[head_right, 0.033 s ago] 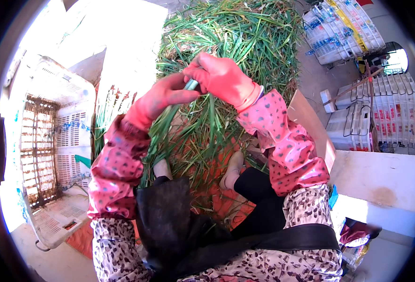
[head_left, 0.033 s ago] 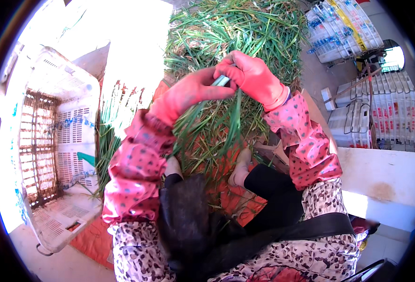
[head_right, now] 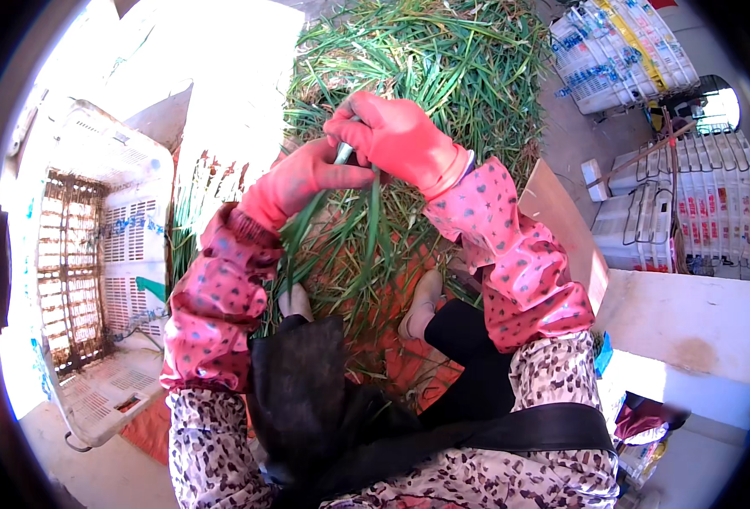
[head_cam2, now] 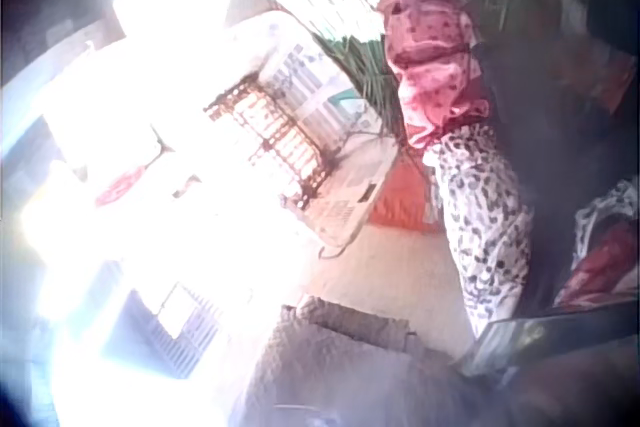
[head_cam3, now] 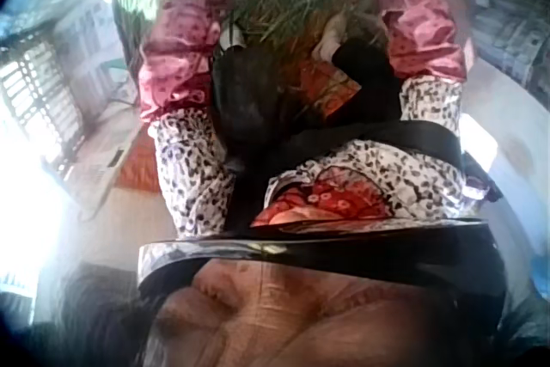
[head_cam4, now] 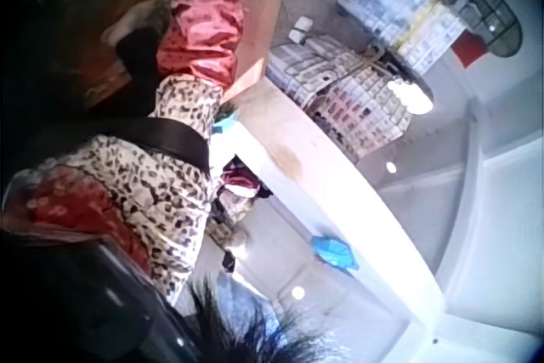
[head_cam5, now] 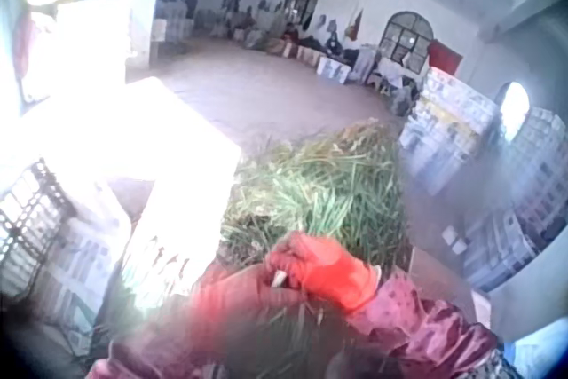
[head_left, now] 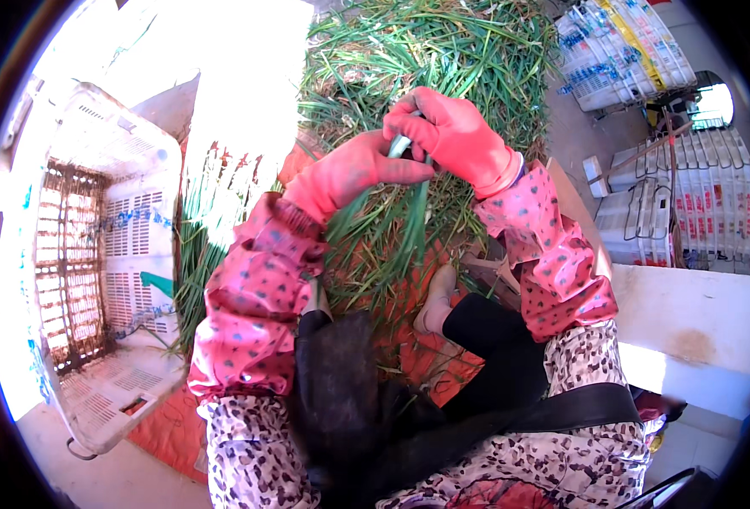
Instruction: The person bundles green onions together by hand and ties them with a red string. Then the person sorts individual green onions while sitting on the floor, stripping off outer layers and roots.
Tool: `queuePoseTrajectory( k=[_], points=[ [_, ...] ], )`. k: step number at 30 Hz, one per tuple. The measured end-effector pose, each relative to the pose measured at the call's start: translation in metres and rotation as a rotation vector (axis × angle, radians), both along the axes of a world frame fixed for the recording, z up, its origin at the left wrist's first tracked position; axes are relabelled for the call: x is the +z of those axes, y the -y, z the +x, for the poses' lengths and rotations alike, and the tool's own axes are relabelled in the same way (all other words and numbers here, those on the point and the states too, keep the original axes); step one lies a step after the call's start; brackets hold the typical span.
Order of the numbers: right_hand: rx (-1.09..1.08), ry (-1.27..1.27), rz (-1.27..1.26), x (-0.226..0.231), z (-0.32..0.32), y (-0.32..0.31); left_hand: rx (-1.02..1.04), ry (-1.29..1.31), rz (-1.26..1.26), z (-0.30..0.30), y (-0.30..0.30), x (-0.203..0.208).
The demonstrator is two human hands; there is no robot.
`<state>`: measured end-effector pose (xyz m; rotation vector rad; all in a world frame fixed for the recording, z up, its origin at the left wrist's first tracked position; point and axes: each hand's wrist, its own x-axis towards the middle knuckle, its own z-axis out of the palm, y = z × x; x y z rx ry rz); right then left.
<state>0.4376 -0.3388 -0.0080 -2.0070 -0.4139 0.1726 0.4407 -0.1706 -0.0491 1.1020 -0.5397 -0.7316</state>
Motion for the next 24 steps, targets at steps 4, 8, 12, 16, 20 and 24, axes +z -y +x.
queuePoseTrajectory(
  k=[4, 8, 12, 16, 20, 24],
  points=[
    [-0.175, 0.001, 0.382, -0.034, 0.013, -0.004, -0.012, -0.298, -0.018, 0.009, 0.001, -0.033],
    [-0.03, -0.431, 0.645, -0.099, -0.042, -0.071, 0.5, -0.401, -0.189, 0.02, -0.051, -0.042],
    [0.719, -0.631, 0.004, -0.242, -0.157, -0.066, 0.973, -0.36, 0.14, 0.031, -0.131, -0.051],
    [-0.014, -0.565, -0.612, -0.304, -0.145, -0.004, 0.978, -0.39, 0.41, -0.004, -0.186, -0.092],
    [-0.581, -1.032, -0.101, -0.328, -0.073, -0.002, 0.837, -0.472, 0.704, -0.031, -0.128, -0.13],
    [-0.808, -1.057, -0.167, -0.358, -0.059, 0.007, 0.556, -0.584, 0.66, -0.033, -0.074, -0.165]
  ],
)
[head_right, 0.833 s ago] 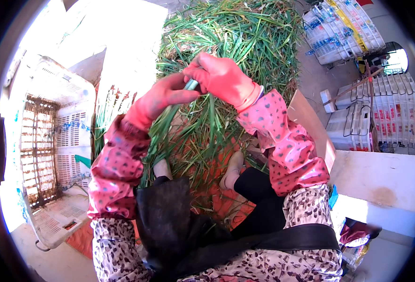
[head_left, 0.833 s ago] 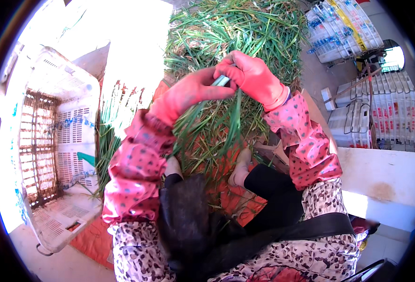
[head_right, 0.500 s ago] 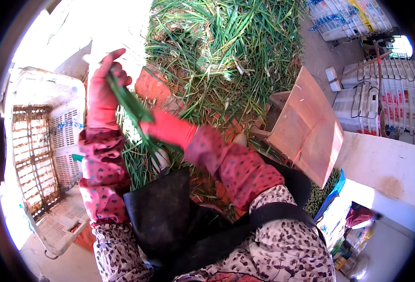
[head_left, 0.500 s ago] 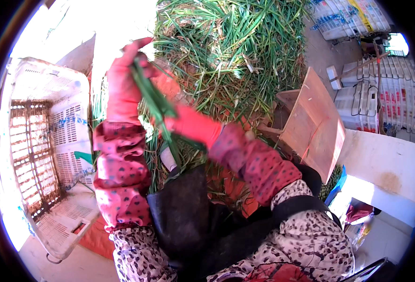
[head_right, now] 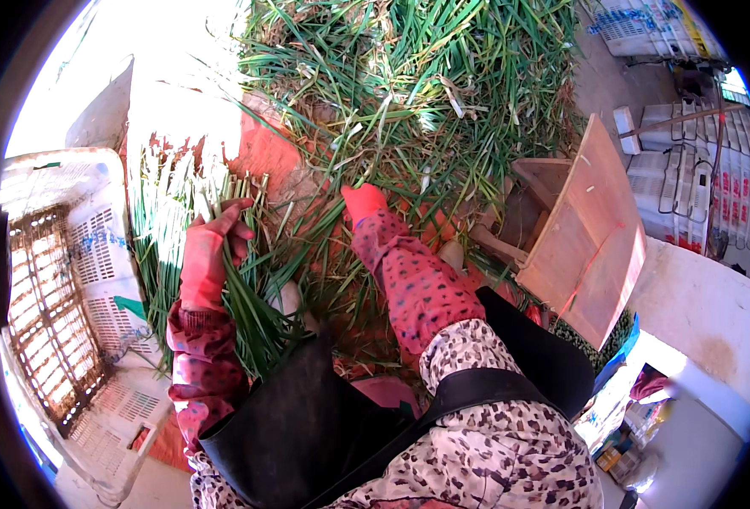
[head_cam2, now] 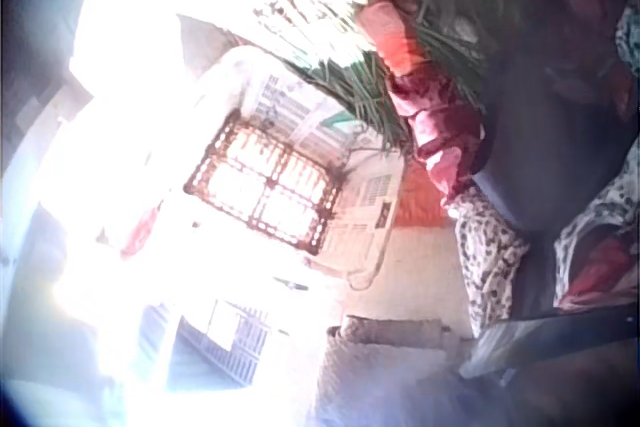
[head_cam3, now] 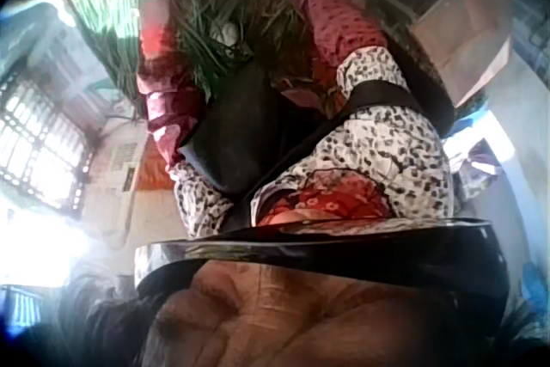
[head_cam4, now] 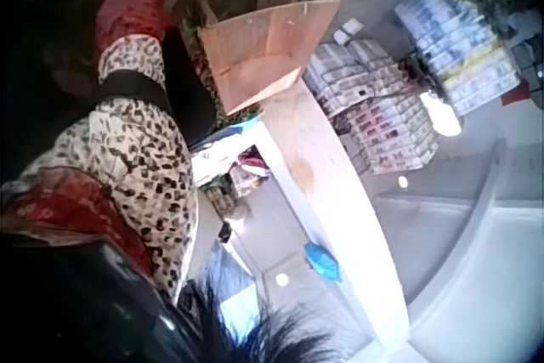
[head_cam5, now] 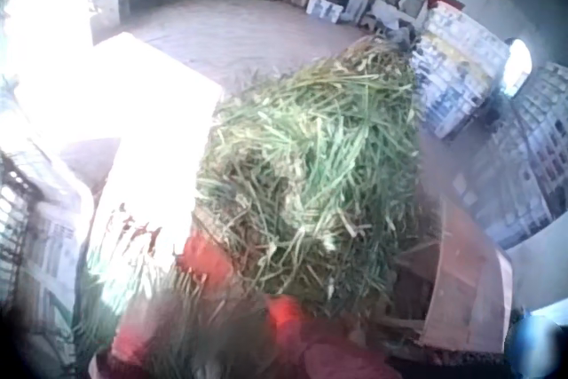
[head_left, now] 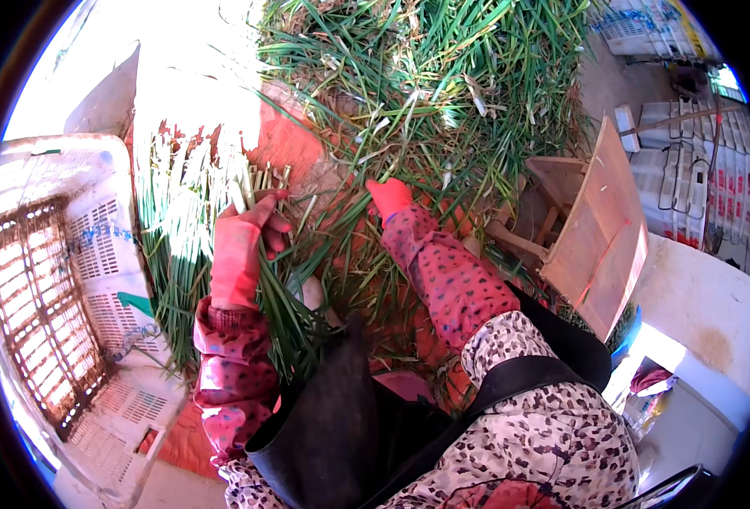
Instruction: The person bundles green onions together by hand and ties them with a red string. Then the person sorts individual green onions while sitting on the floor, stripping off outer layers and roots.
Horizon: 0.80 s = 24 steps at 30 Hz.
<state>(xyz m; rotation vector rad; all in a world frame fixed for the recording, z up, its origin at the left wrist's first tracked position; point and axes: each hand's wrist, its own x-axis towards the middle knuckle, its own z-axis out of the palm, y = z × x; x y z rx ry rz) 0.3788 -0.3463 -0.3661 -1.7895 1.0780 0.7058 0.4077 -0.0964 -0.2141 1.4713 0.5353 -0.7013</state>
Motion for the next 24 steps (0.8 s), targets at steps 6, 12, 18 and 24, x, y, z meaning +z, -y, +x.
queuePoseTrajectory(
  k=[6, 12, 18, 24],
  points=[
    [-0.006, 0.24, 0.588, 0.039, -0.036, -0.003, -0.104, 0.009, 0.015, 0.0, 0.023, -0.014],
    [0.416, 0.244, 0.632, 0.103, -0.029, -0.011, -0.443, 0.214, 0.149, -0.023, 0.079, -0.038],
    [0.691, -0.011, 0.491, 0.142, -0.01, -0.007, -0.476, -0.02, -0.078, -0.023, 0.067, -0.032],
    [0.205, 0.289, 0.181, 0.11, 0.001, 0.069, -0.31, -0.269, -0.387, -0.026, 0.057, -0.026]
  ],
)
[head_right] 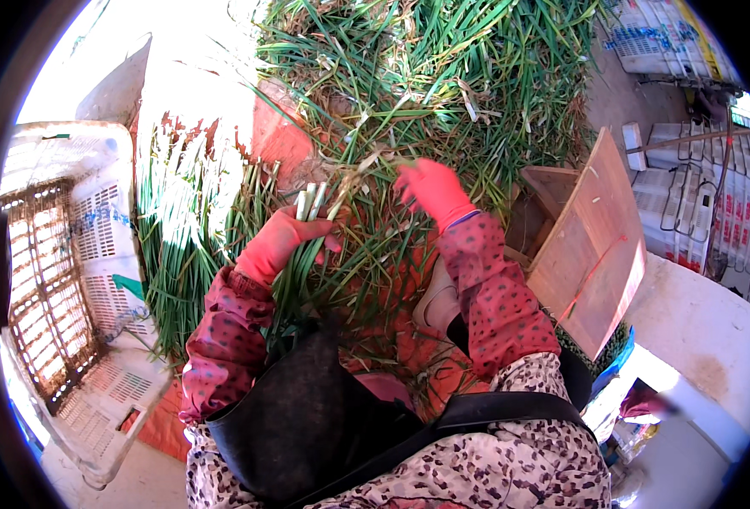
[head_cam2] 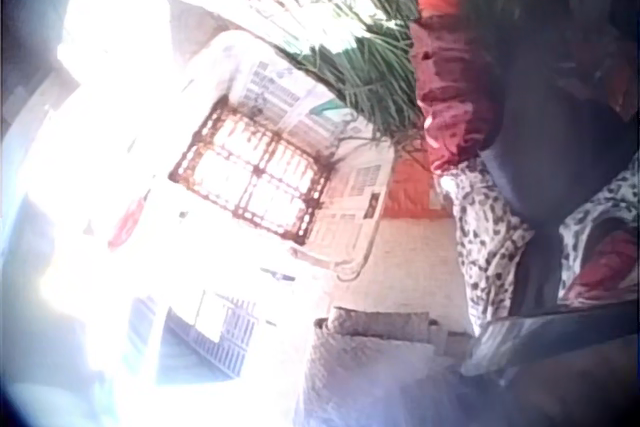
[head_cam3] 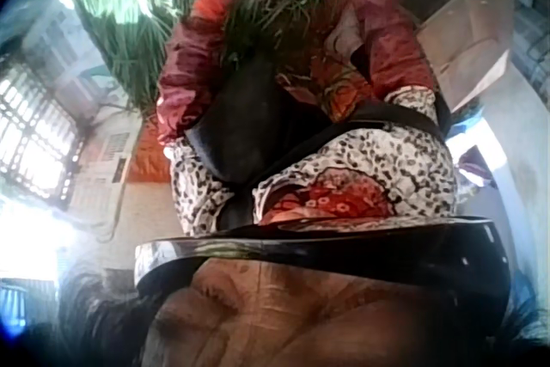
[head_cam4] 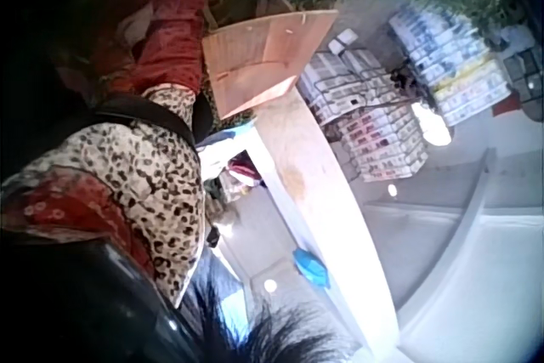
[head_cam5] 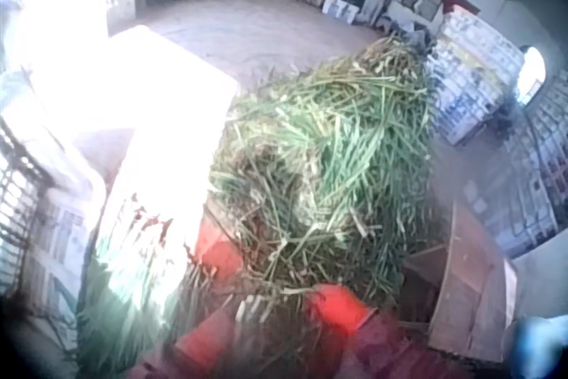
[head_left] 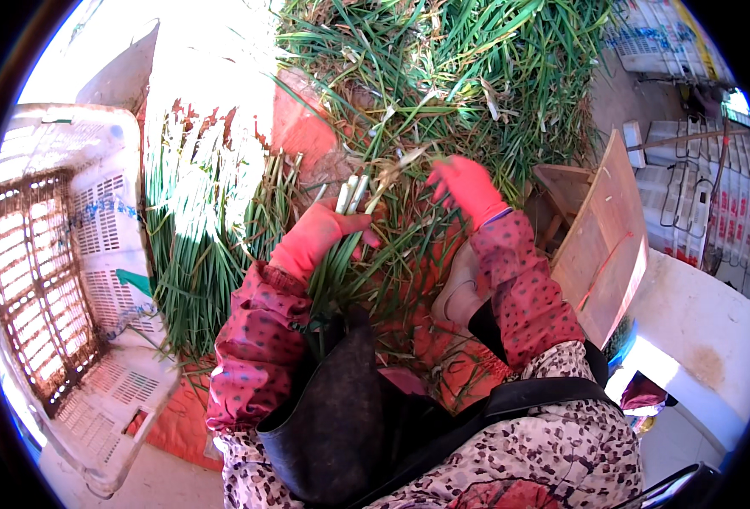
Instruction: The person bundles green onions together by hand and ties them with a red string. Then the person sorts individual green onions while sitting on the floor, stripping off outer layers and roots.
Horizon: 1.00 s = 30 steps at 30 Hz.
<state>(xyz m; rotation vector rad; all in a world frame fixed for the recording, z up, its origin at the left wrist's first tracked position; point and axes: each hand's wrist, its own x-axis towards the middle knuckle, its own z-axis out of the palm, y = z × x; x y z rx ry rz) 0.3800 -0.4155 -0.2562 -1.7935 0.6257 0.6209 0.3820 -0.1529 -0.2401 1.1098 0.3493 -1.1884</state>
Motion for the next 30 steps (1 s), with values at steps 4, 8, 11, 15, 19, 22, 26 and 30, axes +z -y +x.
queuePoseTrajectory(
  k=[4, 8, 11, 15, 19, 22, 26, 30],
  points=[
    [0.046, 0.053, 0.12, -0.004, 0.008, 0.029, 0.106, -0.041, -0.097, -0.002, -0.014, -0.003],
    [0.169, 0.191, 0.736, -0.019, -0.004, -0.068, 0.05, -0.045, -0.149, -0.003, -0.013, 0.005],
    [0.641, -0.204, 0.633, -0.009, -0.004, -0.104, 0.022, 0.008, -0.033, 0.005, -0.031, 0.021],
    [0.41, 0.092, 0.421, 0.004, 0.022, -0.078, -0.065, 0.104, 0.174, 0.01, -0.09, 0.016],
    [0.016, 0.4, 0.463, 0.004, 0.109, 0.047, 0.232, 0.342, 0.207, -0.003, -0.15, 0.015],
    [0.032, 0.309, -0.646, 0.028, 0.145, 0.041, 0.339, 0.343, 0.363, -0.025, -0.2, 0.008],
    [0.355, 0.481, -0.904, 0.005, 0.116, -0.007, 0.323, 0.3, 0.444, -0.026, -0.176, -0.017],
    [0.483, 0.194, -0.354, -0.06, 0.077, -0.154, 0.276, 0.257, 0.593, -0.031, -0.171, -0.012]
  ],
)
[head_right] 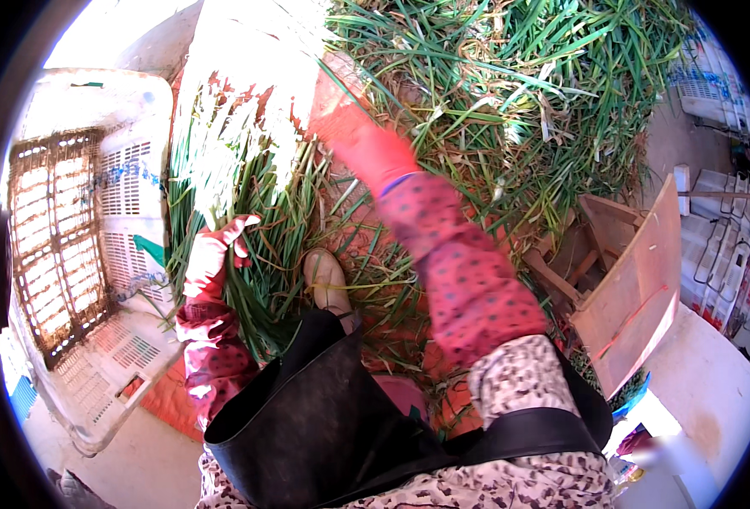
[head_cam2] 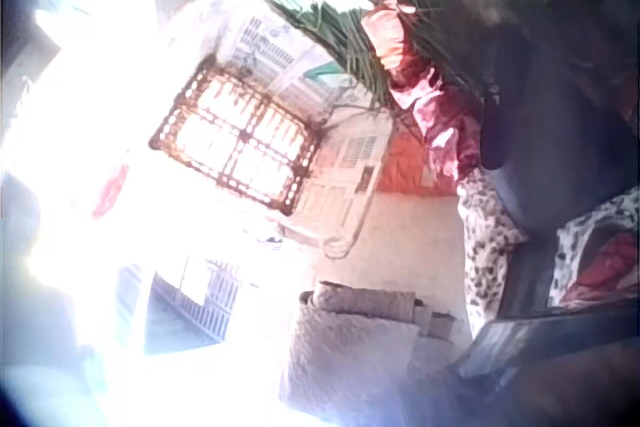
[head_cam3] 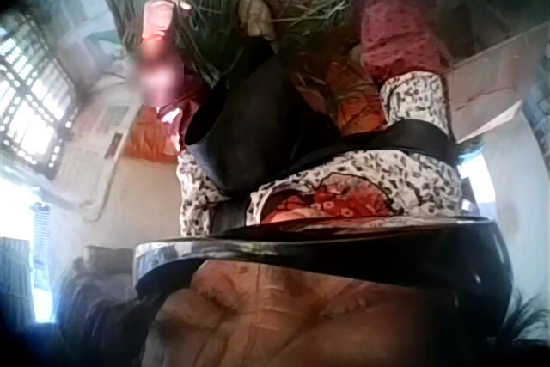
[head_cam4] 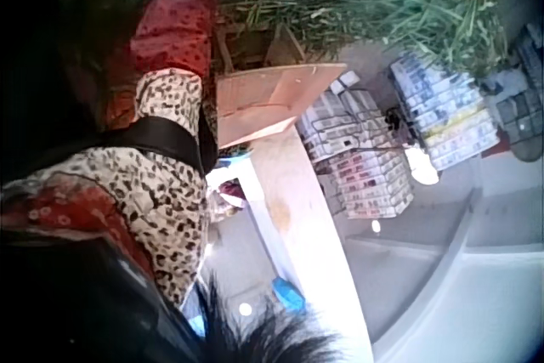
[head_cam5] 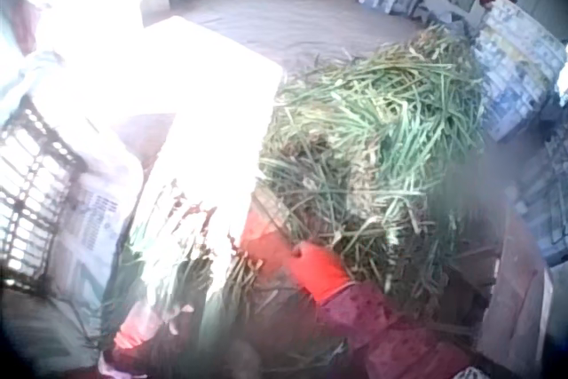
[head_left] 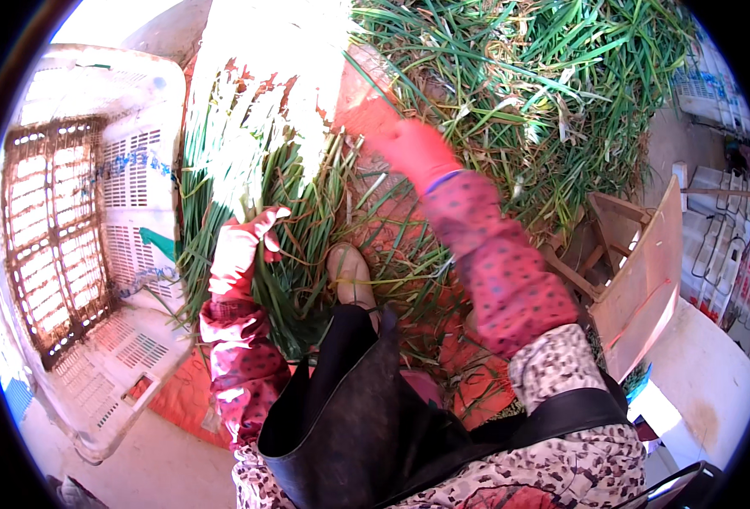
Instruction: The person bundles green onions together by hand and ties them with a red string. Then the person sorts individual green onions while sitting on the floor, stripping off outer layers and roots.
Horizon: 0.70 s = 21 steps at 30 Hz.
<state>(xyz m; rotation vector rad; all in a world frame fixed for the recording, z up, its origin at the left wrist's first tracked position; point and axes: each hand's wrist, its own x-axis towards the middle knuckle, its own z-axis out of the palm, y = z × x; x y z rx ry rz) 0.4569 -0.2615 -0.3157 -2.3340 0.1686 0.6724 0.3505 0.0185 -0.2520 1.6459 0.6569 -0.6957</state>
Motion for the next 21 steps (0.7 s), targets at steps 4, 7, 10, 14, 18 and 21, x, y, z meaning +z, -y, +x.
queuePoseTrajectory(
  k=[4, 7, 10, 14, 18, 21],
  points=[
    [-0.111, -0.241, 0.239, -0.066, -0.047, -0.076, 0.05, -0.021, -0.088, -0.003, 0.013, -0.012],
    [-0.279, -0.324, 0.49, -0.065, -0.069, -0.078, 0.119, -0.051, -0.061, -0.005, 0.004, -0.009],
    [-0.213, -0.385, 0.513, -0.025, -0.079, -0.018, 0.146, -0.039, -0.037, -0.007, -0.005, -0.007],
    [-0.203, -0.387, 0.405, -0.029, -0.088, 0.018, 0.036, 0.028, 0.041, -0.006, 0.01, -0.012],
    [-0.243, -0.436, 0.512, -0.013, -0.085, 0.042, 0.051, 0.023, -0.001, 0.006, 0.061, -0.018],
    [-0.184, -0.527, 0.494, 0.001, -0.088, 0.038, -0.067, 0.015, 0.064, -0.006, 0.097, -0.039]
  ],
)
